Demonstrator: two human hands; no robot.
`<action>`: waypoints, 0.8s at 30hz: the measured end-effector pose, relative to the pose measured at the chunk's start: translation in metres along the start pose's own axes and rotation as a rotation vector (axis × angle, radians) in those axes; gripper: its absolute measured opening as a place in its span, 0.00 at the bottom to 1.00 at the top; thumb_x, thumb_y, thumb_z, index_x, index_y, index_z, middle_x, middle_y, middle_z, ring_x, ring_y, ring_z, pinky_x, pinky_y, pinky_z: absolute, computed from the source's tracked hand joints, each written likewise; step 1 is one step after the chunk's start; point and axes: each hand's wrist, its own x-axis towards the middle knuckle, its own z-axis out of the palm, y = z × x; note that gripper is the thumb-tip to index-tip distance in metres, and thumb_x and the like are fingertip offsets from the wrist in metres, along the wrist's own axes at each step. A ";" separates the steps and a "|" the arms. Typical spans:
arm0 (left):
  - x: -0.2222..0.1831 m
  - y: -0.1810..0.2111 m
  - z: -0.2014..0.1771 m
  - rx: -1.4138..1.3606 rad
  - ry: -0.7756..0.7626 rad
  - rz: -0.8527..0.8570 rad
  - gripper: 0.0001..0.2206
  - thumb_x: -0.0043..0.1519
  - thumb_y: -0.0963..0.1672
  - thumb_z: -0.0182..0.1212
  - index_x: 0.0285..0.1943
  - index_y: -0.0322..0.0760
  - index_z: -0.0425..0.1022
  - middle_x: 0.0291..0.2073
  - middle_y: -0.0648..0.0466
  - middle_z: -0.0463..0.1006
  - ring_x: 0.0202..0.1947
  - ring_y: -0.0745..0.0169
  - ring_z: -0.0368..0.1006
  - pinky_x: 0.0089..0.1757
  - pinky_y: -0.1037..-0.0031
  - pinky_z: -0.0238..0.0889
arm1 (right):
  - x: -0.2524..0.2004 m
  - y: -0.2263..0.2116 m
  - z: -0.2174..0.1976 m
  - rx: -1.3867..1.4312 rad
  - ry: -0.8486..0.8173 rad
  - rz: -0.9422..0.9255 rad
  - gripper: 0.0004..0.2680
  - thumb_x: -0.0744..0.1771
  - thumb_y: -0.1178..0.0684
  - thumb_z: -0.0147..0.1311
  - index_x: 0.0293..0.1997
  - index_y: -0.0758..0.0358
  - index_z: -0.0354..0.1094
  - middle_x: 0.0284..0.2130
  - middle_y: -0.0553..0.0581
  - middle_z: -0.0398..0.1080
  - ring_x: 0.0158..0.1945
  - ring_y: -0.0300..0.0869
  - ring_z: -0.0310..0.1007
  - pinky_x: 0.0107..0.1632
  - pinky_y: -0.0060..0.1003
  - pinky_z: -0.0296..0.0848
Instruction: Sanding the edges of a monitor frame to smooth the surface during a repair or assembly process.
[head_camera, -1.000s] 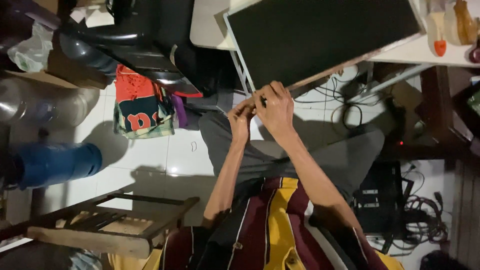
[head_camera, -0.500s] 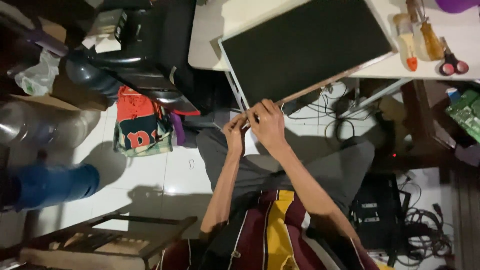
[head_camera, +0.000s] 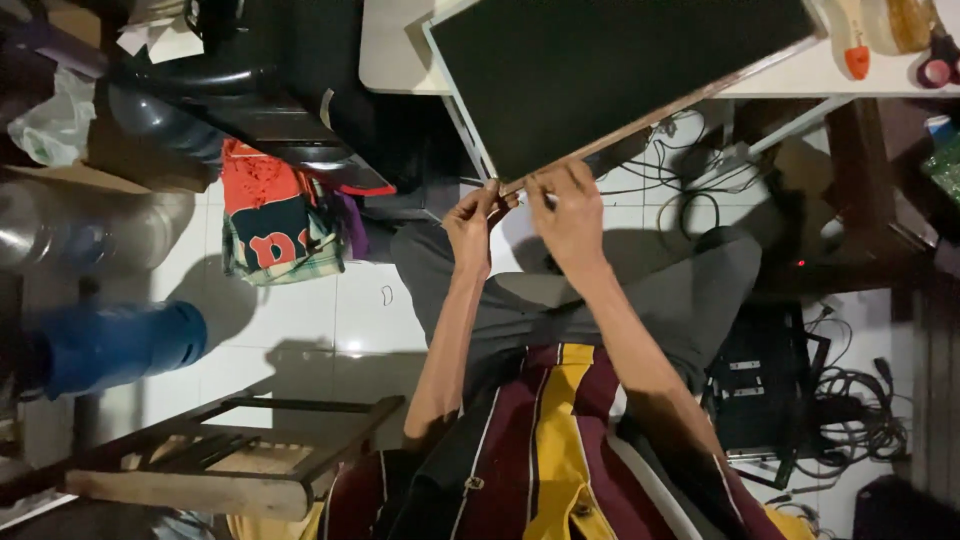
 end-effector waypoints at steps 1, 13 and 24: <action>0.005 -0.006 -0.003 0.003 -0.004 -0.002 0.11 0.61 0.46 0.74 0.33 0.33 0.85 0.26 0.47 0.80 0.32 0.63 0.75 0.43 0.59 0.75 | -0.002 -0.008 0.006 -0.002 0.003 0.003 0.06 0.66 0.62 0.64 0.31 0.64 0.69 0.30 0.58 0.68 0.37 0.58 0.73 0.39 0.42 0.72; 0.022 -0.032 -0.016 0.076 0.054 0.011 0.11 0.60 0.46 0.75 0.32 0.33 0.85 0.26 0.43 0.81 0.31 0.58 0.75 0.43 0.54 0.75 | -0.012 -0.004 0.019 0.006 0.009 0.086 0.05 0.65 0.62 0.65 0.34 0.61 0.72 0.30 0.54 0.68 0.38 0.56 0.74 0.39 0.38 0.75; 0.023 -0.037 -0.016 0.096 0.045 0.034 0.11 0.59 0.48 0.77 0.34 0.36 0.86 0.28 0.43 0.81 0.36 0.57 0.76 0.41 0.56 0.74 | -0.005 0.015 0.004 -0.026 0.072 0.077 0.05 0.66 0.63 0.65 0.32 0.62 0.72 0.25 0.54 0.66 0.33 0.49 0.71 0.40 0.39 0.74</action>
